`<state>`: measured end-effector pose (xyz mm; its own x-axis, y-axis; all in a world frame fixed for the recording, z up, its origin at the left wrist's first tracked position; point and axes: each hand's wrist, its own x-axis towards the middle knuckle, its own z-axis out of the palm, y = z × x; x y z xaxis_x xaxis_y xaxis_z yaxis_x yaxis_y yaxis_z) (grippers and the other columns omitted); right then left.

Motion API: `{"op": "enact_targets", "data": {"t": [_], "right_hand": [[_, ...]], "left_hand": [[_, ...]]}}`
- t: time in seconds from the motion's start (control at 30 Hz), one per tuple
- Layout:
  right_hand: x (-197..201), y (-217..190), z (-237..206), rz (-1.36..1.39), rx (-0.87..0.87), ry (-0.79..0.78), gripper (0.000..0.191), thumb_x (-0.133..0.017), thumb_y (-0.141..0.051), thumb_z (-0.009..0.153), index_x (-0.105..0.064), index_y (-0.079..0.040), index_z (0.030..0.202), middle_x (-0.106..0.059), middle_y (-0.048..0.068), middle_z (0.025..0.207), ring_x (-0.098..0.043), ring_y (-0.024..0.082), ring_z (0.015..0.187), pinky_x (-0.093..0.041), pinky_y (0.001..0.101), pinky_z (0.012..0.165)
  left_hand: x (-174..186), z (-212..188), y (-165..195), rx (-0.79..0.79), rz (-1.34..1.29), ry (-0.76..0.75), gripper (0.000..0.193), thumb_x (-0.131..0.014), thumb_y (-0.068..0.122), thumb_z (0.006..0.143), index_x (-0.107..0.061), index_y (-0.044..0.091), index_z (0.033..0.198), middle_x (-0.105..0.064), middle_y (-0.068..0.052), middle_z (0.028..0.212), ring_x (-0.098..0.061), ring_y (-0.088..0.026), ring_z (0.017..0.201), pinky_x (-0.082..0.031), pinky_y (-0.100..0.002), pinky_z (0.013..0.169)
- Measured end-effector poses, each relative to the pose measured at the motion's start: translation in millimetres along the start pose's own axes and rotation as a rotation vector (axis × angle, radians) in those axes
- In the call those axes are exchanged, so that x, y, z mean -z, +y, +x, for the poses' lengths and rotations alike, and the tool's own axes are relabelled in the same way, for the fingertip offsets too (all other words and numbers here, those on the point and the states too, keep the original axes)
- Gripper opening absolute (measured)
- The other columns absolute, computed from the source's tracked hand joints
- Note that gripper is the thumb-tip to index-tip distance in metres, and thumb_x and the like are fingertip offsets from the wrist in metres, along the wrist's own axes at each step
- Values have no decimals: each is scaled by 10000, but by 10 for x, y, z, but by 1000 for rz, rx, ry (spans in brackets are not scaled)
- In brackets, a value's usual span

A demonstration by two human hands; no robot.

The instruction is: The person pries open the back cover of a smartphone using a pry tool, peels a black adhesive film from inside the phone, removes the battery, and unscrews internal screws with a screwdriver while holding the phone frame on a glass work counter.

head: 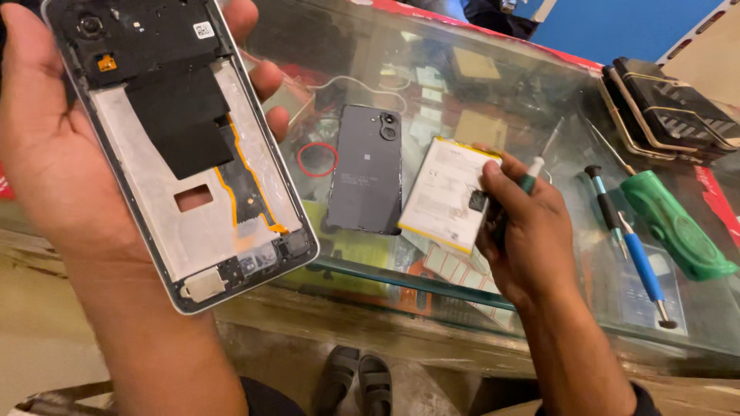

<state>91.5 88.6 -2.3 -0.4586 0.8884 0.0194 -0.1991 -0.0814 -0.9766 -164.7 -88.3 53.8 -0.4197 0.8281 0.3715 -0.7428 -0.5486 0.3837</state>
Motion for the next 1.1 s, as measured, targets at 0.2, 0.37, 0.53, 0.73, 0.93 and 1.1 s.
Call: {"op": "enact_targets", "data": {"t": [0.2, 0.37, 0.53, 0.73, 0.93, 1.1], "right_hand": [[-378, 83, 576, -172, -26, -177, 362, -620, -212, 994, -662, -4, 1288, -626, -7, 773, -410, 42, 457, -280, 233, 370], [-493, 144, 676, -420, 61, -132, 433, -623, -262, 997, -602, -22, 1355, -700, 34, 749, -502, 55, 477, -349, 247, 373], [-490, 227, 650, -641, 190, -204, 393, -632, -263, 1012, -687, -51, 1338, -672, -5, 704, -524, 18, 596, -399, 187, 546], [-304, 197, 640, -338, 464, 130, 309, -618, -146, 1042, -660, -11, 1316, -679, -14, 869, -541, 40, 666, -426, 216, 576], [89, 0, -170, 221, 434, 238, 497, -550, -136, 1034, -426, -72, 1510, -562, -27, 953, -396, 50, 571, -312, 217, 477], [364, 42, -433, 214, 291, 20, 423, -636, -68, 975, -604, 25, 1386, -599, 43, 858, -464, 78, 608, -317, 233, 480]], "left_hand": [[22, -24, 8, -36, 70, 116, 701, -267, 493, 1134, -560, -104, 1356, -634, -306, 1233, -660, -455, 992, -587, -594, 852], [23, 60, -110, 62, 47, 99, 700, -290, 492, 1103, -576, -77, 1395, -650, -284, 1291, -666, -441, 996, -590, -584, 889], [27, 132, -381, 156, 6, 8, 709, -297, 535, 1083, -585, -29, 1403, -645, -263, 1345, -707, -435, 1052, -601, -570, 895], [39, 142, -1144, 263, -75, -117, 754, -312, 579, 1141, -573, -88, 1376, -646, -279, 1310, -696, -389, 1057, -601, -539, 889], [78, 123, -1757, 416, -119, -101, 715, -331, 583, 1069, -547, -21, 1385, -626, -239, 1344, -706, -376, 1011, -622, -534, 839], [138, 102, -1821, 469, -29, -58, 710, -349, 575, 1073, -565, -27, 1380, -656, -213, 1327, -714, -336, 998, -612, -470, 825]]}}
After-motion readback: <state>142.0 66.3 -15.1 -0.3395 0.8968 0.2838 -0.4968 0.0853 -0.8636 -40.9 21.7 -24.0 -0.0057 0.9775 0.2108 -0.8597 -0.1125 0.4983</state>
